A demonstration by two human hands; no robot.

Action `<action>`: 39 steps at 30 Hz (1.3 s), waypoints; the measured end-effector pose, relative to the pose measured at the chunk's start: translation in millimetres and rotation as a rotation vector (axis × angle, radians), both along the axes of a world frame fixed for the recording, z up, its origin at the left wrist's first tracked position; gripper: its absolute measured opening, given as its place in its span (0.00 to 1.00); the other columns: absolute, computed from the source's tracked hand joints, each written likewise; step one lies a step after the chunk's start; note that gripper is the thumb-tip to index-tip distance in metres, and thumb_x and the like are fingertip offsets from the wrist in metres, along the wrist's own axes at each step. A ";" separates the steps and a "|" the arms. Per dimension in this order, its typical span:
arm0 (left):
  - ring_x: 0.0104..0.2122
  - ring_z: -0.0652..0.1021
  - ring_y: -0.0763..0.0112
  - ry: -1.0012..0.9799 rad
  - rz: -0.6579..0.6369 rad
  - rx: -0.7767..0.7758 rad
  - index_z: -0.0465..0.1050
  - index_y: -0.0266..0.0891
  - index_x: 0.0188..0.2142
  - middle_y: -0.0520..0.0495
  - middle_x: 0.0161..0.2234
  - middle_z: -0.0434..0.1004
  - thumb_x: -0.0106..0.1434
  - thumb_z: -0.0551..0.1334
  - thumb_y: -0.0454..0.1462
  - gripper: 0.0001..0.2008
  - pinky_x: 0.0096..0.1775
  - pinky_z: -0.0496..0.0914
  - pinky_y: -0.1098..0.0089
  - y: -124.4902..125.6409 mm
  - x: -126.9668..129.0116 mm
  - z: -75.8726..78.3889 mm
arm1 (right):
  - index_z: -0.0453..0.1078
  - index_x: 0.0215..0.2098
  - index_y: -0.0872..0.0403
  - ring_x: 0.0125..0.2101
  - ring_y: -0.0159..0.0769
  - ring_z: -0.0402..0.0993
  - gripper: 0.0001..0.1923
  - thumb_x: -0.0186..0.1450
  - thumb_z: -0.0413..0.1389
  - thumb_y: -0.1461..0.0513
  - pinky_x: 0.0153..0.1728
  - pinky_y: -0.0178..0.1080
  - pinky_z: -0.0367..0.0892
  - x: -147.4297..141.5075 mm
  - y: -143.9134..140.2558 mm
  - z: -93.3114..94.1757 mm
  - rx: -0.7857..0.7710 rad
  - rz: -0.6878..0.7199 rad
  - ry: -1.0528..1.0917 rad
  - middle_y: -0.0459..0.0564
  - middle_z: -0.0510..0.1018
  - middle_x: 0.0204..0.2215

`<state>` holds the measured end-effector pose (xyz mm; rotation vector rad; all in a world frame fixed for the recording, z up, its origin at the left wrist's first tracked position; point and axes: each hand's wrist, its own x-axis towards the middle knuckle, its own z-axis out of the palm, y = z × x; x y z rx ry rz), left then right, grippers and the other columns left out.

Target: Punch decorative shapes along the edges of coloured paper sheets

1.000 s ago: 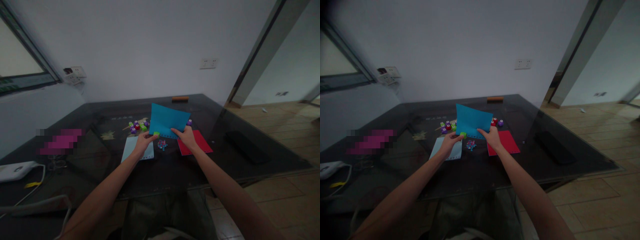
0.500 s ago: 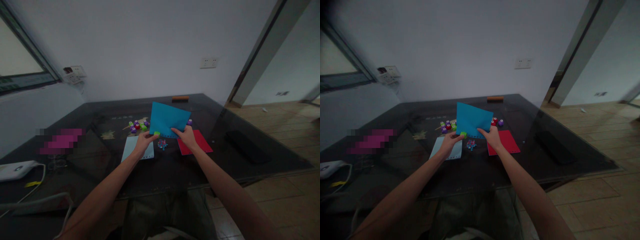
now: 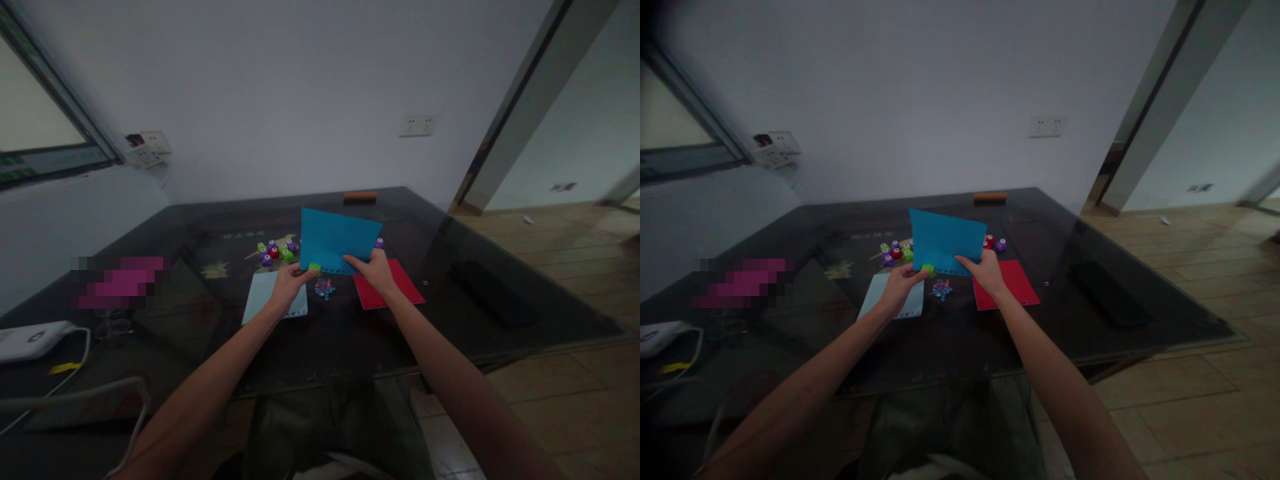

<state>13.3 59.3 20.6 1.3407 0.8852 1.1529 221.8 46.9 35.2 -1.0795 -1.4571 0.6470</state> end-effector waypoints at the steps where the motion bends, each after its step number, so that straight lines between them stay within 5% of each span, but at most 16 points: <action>1: 0.40 0.77 0.60 0.000 0.000 -0.003 0.77 0.35 0.37 0.42 0.38 0.80 0.47 0.69 0.42 0.18 0.46 0.67 0.59 -0.3 0.2 0.2 | 0.72 0.26 0.56 0.26 0.37 0.72 0.15 0.52 0.61 0.52 0.31 0.41 0.70 1.3 0.3 0.5 -0.014 0.019 0.007 0.51 0.78 0.27; 19: 0.36 0.78 0.61 0.063 -0.069 -0.063 0.76 0.35 0.36 0.43 0.36 0.80 0.47 0.69 0.43 0.18 0.42 0.69 0.62 3.1 1.5 -6.1 | 0.73 0.35 0.55 0.33 0.44 0.76 0.17 0.51 0.63 0.54 0.37 0.47 0.72 11.9 9.4 -5.6 -0.047 -0.030 0.043 0.55 0.79 0.35; 39: 0.38 0.78 0.60 0.094 -0.179 -0.102 0.76 0.36 0.38 0.40 0.39 0.79 0.48 0.69 0.41 0.17 0.43 0.69 0.61 -2.4 0.4 0.7 | 0.72 0.30 0.55 0.29 0.42 0.75 0.14 0.51 0.62 0.54 0.33 0.44 0.72 16.0 12.5 -8.9 -0.069 -0.062 0.042 0.55 0.79 0.31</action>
